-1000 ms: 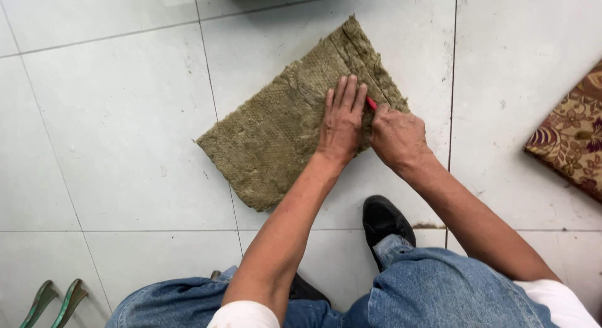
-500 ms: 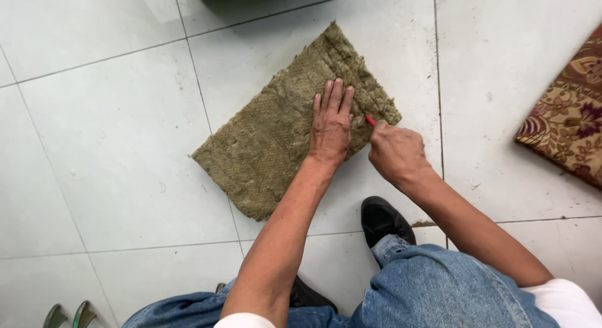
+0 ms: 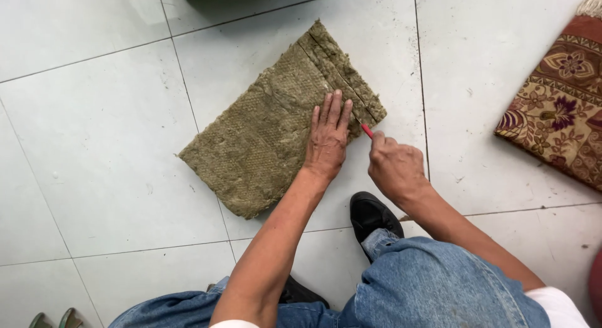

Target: Cutting a large block of rockwool insulation into smaller hydroponic planting cubes using a knife.

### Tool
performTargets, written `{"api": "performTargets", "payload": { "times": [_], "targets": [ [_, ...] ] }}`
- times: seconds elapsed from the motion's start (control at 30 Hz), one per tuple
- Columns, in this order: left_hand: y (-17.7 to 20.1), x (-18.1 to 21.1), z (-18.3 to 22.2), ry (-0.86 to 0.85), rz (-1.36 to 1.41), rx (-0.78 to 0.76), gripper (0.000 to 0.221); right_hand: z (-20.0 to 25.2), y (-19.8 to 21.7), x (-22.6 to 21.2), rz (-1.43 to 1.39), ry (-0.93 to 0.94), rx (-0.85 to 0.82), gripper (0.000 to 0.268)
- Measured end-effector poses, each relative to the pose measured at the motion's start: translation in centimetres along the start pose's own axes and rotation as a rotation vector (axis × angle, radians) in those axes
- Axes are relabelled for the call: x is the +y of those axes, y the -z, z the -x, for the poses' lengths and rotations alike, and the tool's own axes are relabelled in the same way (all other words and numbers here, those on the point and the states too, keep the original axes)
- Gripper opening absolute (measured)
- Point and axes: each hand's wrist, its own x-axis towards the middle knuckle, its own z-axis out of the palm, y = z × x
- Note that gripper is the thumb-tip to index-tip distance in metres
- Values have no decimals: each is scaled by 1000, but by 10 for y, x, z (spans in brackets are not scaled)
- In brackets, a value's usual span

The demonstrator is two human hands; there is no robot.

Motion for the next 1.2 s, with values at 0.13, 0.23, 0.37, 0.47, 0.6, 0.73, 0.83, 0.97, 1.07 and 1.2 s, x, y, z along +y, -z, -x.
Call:
{"api": "performTargets", "payload": {
  "times": [0.13,0.23,0.37,0.47,0.6,0.73,0.83,0.97,1.07,1.2],
  "targets": [
    [-4,1,2,21,65,-66,75,7,-24,9,12,-4,-3,17],
    [-1,-1,4,11,98,-43,73,13,-29,12,13,23,79,16],
    [-10,-4,5,-20,196,24,67,23,-39,20,-30,39,151,17],
    [-13,-5,7,-7,133,27,66,7,-73,27,-19,71,196,17],
    [-12,-4,7,-1,89,21,65,13,-102,44,22,97,199,13],
    [-8,-4,3,-1,142,20,64,22,-94,46,22,71,137,13],
    [0,1,6,7,158,-4,64,39,-98,52,-18,51,114,14],
    [16,-24,-25,84,301,16,53,83,-83,83,-198,132,249,11],
    [41,-64,-53,200,325,138,46,96,-48,97,-253,-84,61,17],
    [66,-129,-106,330,219,92,76,11,-11,91,-927,-242,185,23]
  ]
}}
